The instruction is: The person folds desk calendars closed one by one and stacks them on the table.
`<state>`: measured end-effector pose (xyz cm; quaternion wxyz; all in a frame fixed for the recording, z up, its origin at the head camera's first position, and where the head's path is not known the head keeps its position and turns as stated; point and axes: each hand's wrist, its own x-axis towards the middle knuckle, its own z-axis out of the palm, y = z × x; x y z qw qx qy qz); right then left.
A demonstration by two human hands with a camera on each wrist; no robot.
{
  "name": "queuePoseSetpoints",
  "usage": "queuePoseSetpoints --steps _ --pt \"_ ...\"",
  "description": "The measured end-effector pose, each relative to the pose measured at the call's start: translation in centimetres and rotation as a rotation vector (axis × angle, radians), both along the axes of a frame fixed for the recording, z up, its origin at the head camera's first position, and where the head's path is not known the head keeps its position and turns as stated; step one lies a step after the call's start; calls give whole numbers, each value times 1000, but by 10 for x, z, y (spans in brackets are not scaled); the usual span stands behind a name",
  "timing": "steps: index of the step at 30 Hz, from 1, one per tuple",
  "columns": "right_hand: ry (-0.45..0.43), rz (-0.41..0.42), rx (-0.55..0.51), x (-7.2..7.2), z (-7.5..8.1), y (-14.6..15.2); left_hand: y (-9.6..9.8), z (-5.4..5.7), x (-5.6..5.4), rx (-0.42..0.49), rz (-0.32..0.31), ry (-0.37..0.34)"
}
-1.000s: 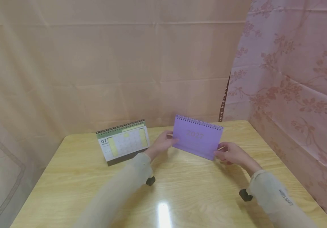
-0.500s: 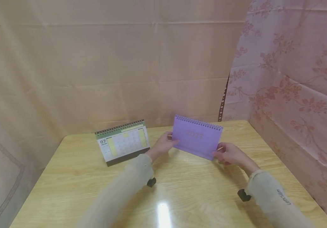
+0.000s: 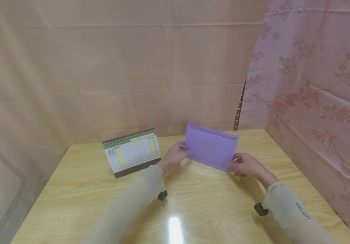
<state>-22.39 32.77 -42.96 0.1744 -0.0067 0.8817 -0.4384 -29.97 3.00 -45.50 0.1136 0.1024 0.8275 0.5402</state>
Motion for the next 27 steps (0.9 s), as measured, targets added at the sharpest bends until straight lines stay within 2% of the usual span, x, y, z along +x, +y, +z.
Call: queuePoseSetpoints --steps 9,18,21,27 --pt "7 2 0 1 2 -2 0 -1 0 -2 6 9" --pt "130 52 121 -1 -1 -4 -1 0 2 10 6 -17" --pt "141 59 132 -1 -2 -4 -2 -1 2 -3 8 -33" --pt "150 70 138 -1 -4 -3 -2 -2 2 -38 10 -20"
